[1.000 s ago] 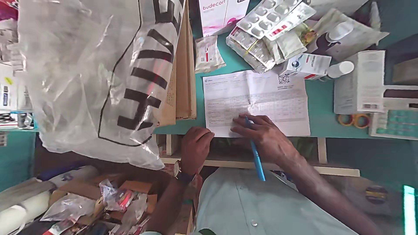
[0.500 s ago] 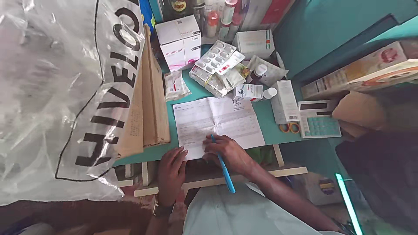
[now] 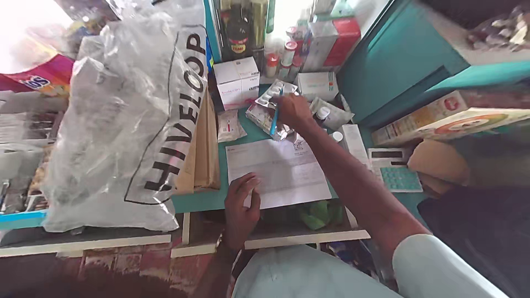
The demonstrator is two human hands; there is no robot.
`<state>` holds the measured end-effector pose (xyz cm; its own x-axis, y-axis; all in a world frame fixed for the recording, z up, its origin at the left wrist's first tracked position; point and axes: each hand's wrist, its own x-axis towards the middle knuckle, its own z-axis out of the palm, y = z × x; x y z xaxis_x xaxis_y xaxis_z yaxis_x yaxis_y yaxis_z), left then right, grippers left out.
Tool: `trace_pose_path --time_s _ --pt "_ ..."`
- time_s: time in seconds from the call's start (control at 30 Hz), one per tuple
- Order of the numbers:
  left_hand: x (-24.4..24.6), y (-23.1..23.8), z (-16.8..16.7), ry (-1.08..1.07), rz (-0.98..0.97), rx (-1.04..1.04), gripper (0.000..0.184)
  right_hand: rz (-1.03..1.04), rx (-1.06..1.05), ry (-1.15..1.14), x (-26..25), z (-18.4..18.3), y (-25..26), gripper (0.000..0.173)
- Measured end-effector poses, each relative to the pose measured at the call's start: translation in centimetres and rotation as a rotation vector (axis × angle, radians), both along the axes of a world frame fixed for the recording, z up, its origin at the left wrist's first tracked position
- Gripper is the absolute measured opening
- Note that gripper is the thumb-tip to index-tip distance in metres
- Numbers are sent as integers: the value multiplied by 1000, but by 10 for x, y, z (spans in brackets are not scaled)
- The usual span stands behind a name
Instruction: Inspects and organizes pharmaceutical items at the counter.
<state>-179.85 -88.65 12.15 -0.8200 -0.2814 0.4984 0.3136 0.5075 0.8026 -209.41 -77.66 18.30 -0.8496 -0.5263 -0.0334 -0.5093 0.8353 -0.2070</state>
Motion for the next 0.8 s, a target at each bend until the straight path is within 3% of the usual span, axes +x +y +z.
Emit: trace_pose_path --time_s 0.07,0.17,0.27,0.37,0.53,0.73,0.8 --pt "-26 6 4 20 -17 80 27 -19 -74 77 8 10 9 29" --pt "-59 6 6 -77 -33 239 33 -86 -552 215 35 39 44 30" --pt "-98 9 4 -219 13 324 42 -251 -1141 -91 55 51 81 28" --pt "-143 11 -4 -258 83 87 61 -308 -1570 -442 54 41 95 23" --pt "-205 8 -20 -364 139 -229 98 -374 -1687 -493 61 36 115 23" --pt "-220 2 -10 -626 127 -412 149 -371 -1694 -493 61 28 129 24" --pt "-224 3 -8 -686 131 -461 158 -371 -1700 -489 57 26 131 25"
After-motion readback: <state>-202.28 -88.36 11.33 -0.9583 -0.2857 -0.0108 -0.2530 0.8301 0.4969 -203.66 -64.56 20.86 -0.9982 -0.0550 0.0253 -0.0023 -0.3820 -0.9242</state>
